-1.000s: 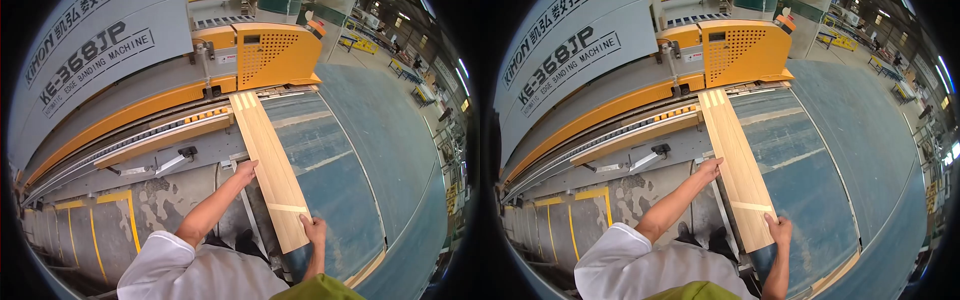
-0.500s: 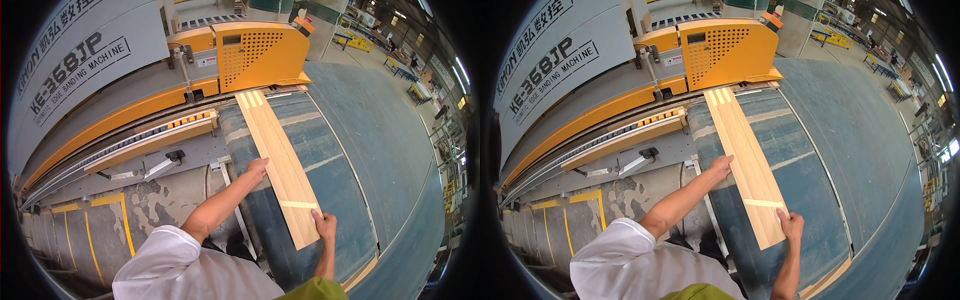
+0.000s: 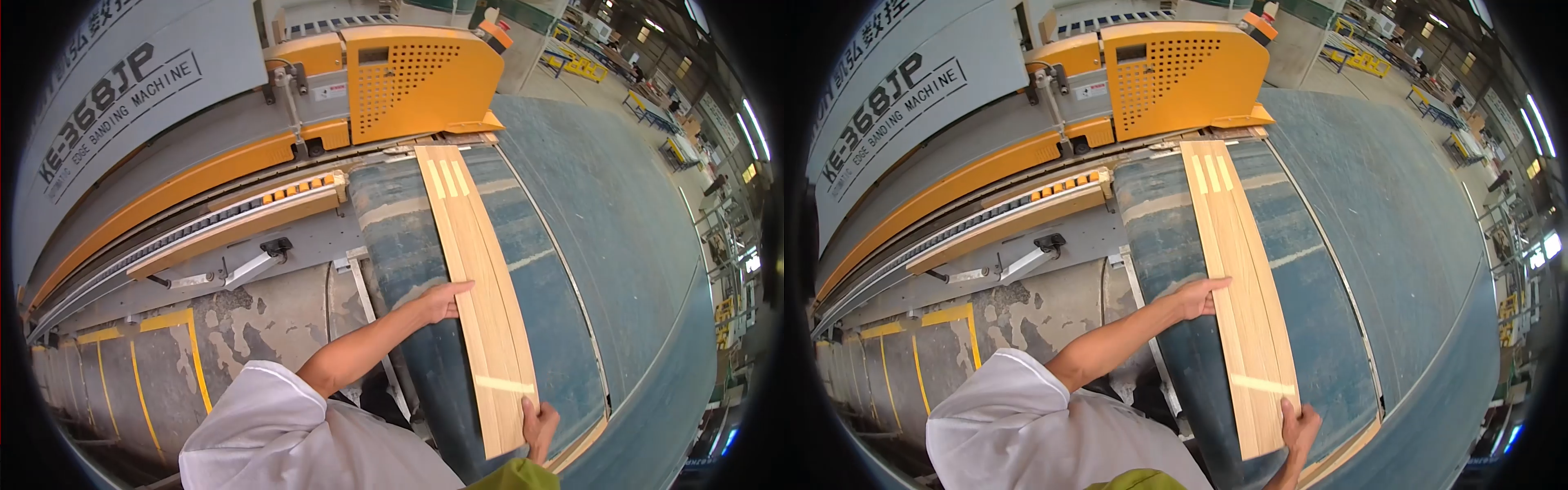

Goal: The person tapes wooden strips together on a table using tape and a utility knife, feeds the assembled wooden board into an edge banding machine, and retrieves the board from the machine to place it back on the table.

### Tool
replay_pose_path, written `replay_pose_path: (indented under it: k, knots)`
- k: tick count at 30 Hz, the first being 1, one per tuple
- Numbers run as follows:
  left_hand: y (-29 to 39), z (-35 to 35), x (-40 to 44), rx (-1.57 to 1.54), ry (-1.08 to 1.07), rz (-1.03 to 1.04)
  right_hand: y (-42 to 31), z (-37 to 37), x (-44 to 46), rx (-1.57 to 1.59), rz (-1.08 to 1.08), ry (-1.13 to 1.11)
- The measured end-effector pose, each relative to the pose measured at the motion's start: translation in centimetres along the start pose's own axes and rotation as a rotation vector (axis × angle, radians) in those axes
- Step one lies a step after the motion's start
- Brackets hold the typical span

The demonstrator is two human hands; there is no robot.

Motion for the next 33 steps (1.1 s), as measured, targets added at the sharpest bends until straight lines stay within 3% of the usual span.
replay_pose_path:
  k: [1,4,6,7,9,11,15,19,20,21,23,25,27,28,30,31,33]
  knots:
    - [-1.7,0.1,0.2,0.003,-0.065,-0.084,1.9,-0.1,-2.1,-0.013,0.015,0.0]
    - [-5.8,1.8,-2.2,0.061,-0.232,-0.069,6.8,-2.0,-8.3,0.095,0.119,0.134]
    - [-9.3,1.7,-3.8,-0.004,-0.229,-0.086,8.9,-3.3,-11.3,-0.13,0.22,0.049]
    - [-10.7,1.6,-4.7,-0.067,-0.272,-0.073,12.2,-2.6,-12.6,-0.135,0.205,0.04]
    - [-11.8,0.8,-7.2,-0.147,-0.29,-0.019,20.9,1.4,-13.4,0.023,0.349,-0.216]
    - [-11.4,-0.4,-10.7,-0.171,-0.254,0.027,12.0,-2.5,-12.3,-0.216,0.144,-0.107]
    - [-7.4,-6.2,-19.0,-0.275,-0.182,0.257,6.2,1.1,-8.8,-0.262,0.044,-0.228]
    - [-5.0,-14.8,-29.1,-0.383,-0.089,0.519,-8.8,3.5,-6.8,-0.199,-0.459,-0.264]
    - [-5.0,-17.2,-31.9,-0.42,-0.084,0.603,-13.9,4.1,-7.9,-0.247,-0.348,-0.494]
    - [-5.1,-19.6,-34.9,-0.456,-0.077,0.687,-16.5,5.9,-8.0,-0.265,-0.437,-0.508]
    - [-5.8,-24.8,-41.4,-0.467,0.036,0.852,-21.8,12.4,-9.5,0.042,-0.622,-0.859]
    - [-7.3,-29.4,-48.1,-0.477,0.166,0.991,-29.2,17.1,-12.6,-0.071,-0.776,-1.005]
    - [-8.6,-33.6,-55.7,-0.481,0.256,1.156,-37.2,21.2,-19.5,-0.134,-0.791,-1.236]
    - [-9.6,-36.0,-58.9,-0.507,0.285,1.197,-40.9,23.4,-22.1,-0.323,-0.853,-1.284]
    - [-11.2,-40.6,-65.8,-0.418,0.434,1.254,-49.0,26.4,-29.6,-0.219,-1.054,-1.376]
    - [-11.7,-42.4,-68.7,-0.416,0.461,1.299,-52.8,27.5,-33.3,-0.056,-1.247,-1.266]
    - [-13.4,-45.7,-75.2,-0.487,0.572,1.441,-58.5,28.6,-38.8,-0.521,-1.191,-1.247]
Point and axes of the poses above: each hand's wrist, its own x-axis towards the middle knuckle, its own z-axis out of the palm, y = z × x, the point moved 7 cm from there along x, towards the middle knuckle, and after that the axes turned 12 degrees about -x, right-handed, at the moved point
